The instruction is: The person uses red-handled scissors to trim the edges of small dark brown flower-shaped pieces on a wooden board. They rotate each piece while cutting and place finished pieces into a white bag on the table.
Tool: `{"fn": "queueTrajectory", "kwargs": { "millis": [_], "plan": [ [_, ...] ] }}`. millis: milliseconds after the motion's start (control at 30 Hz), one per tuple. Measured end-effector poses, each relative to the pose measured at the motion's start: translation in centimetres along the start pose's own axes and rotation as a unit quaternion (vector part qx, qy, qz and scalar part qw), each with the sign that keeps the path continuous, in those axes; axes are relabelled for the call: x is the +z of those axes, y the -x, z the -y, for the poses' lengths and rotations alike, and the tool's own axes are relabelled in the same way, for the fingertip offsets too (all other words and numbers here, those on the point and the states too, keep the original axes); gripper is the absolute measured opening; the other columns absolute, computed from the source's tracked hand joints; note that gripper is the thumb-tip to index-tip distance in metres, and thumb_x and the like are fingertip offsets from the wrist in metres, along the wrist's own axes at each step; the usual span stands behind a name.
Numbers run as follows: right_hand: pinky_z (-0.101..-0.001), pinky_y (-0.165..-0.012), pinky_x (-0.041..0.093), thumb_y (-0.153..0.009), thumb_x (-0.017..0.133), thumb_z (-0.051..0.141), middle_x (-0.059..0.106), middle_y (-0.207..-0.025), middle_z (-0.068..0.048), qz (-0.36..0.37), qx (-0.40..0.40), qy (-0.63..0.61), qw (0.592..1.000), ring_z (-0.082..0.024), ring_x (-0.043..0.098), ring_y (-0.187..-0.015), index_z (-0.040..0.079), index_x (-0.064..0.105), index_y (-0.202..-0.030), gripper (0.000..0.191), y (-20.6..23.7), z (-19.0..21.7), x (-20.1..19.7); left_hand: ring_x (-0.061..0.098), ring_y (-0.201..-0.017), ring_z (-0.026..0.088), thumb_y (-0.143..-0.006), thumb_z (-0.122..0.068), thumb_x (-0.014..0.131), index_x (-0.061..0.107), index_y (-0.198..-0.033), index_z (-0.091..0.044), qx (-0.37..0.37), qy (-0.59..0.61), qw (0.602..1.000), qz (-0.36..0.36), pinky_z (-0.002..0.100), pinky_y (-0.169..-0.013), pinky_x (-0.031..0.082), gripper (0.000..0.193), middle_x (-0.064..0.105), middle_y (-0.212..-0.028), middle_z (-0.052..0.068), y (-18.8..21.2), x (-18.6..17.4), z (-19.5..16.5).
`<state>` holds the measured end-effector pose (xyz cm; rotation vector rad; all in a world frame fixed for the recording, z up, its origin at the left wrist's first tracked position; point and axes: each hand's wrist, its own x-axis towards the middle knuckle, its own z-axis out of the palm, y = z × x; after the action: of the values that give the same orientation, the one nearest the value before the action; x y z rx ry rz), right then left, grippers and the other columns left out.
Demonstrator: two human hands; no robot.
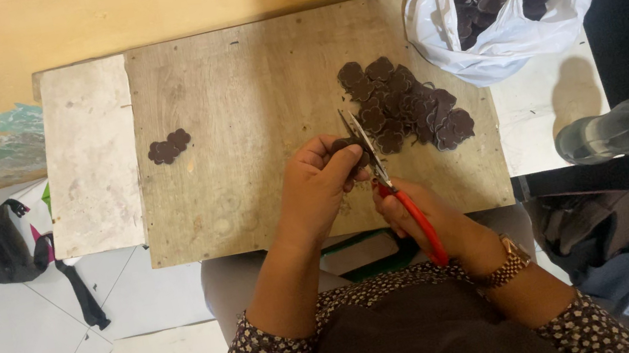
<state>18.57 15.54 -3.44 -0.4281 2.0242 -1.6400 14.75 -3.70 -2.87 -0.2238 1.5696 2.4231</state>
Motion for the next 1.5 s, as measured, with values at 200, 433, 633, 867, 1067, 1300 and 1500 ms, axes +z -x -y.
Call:
{"fn": "queueTrajectory", "kwargs": {
  "millis": [200,433,633,867,1067,1300,1500],
  "plan": [
    [-0.0237,-0.053,0.044,-0.103,0.041,0.058,0.048,-0.068,0.003,-0.004,-0.008,-0.019,1.0,-0.007,0.047,-0.058,0.009,0.053,-0.092,0.051,0.0,-0.4,0.1,0.063,-0.067,0.008,-0.095,-0.011,0.067,0.066,-0.096,-0.003,-0.002,0.009,1.0,0.007,0.022,-0.058,0.047,0.008,0.07,-0.077,0.004,-0.1,-0.2,0.2],
    [-0.0233,-0.053,0.044,-0.102,0.045,0.058,0.049,-0.069,0.004,-0.006,0.022,-0.026,0.999,-0.006,0.047,-0.059,0.01,0.053,-0.089,0.05,0.1,-1.0,-0.1,0.064,-0.069,0.008,-0.095,-0.011,0.068,0.066,-0.096,-0.004,-0.01,0.019,1.0,0.019,0.022,-0.06,0.047,0.007,0.069,-0.08,0.003,-0.1,-0.8,0.1],
    [-0.0236,-0.052,0.042,-0.1,0.049,0.057,0.048,-0.069,0.005,-0.005,0.032,-0.026,0.999,-0.007,0.046,-0.059,0.01,0.054,-0.09,0.048,0.0,-1.5,-0.3,0.062,-0.069,0.009,-0.094,-0.009,0.069,0.067,-0.096,-0.003,-0.022,0.013,0.999,0.019,0.022,-0.061,0.049,0.007,0.069,-0.082,0.002,-0.2,-1.3,-0.1],
    [-0.0241,-0.053,0.043,-0.099,0.047,0.057,0.047,-0.067,0.006,-0.012,0.038,0.039,0.998,-0.007,0.046,-0.06,0.011,0.056,-0.09,0.048,-0.4,-1.5,-0.5,0.062,-0.069,0.01,-0.093,-0.01,0.068,0.067,-0.096,-0.004,-0.046,0.027,0.999,0.014,0.022,-0.061,0.05,0.007,0.069,-0.083,0.004,-0.3,-1.5,-0.5],
    [-0.0253,-0.053,0.042,-0.101,0.048,0.055,0.047,-0.068,0.005,-0.022,0.038,0.045,0.998,-0.008,0.044,-0.061,0.009,0.055,-0.086,0.049,-0.3,-1.4,-0.5,0.061,-0.068,0.009,-0.094,-0.011,0.067,0.068,-0.096,-0.003,-0.044,0.014,0.999,0.003,0.022,-0.061,0.05,0.008,0.069,-0.082,0.004,-0.3,-1.5,-0.5],
    [-0.0263,-0.059,0.045,-0.102,0.053,0.045,0.05,-0.072,0.003,-0.01,-0.018,0.035,0.999,-0.009,0.047,-0.067,0.008,0.057,-0.094,0.038,-0.1,-0.8,-0.6,0.06,-0.068,0.009,-0.094,-0.009,0.068,0.068,-0.095,0.0,-0.008,-0.028,0.999,0.03,0.023,-0.062,0.051,0.009,0.069,-0.081,0.005,-0.4,-1.4,-0.3],
    [-0.0267,-0.06,0.044,-0.103,0.052,0.047,0.048,-0.073,0.003,-0.017,-0.01,0.041,0.999,-0.008,0.044,-0.068,0.008,0.056,-0.092,0.04,0.0,-0.8,-0.4,0.06,-0.069,0.009,-0.094,-0.009,0.068,0.068,-0.095,0.0,-0.016,-0.017,0.999,0.03,0.022,-0.062,0.05,0.009,0.068,-0.082,0.004,-0.3,-1.5,-0.2]
  ]
}}
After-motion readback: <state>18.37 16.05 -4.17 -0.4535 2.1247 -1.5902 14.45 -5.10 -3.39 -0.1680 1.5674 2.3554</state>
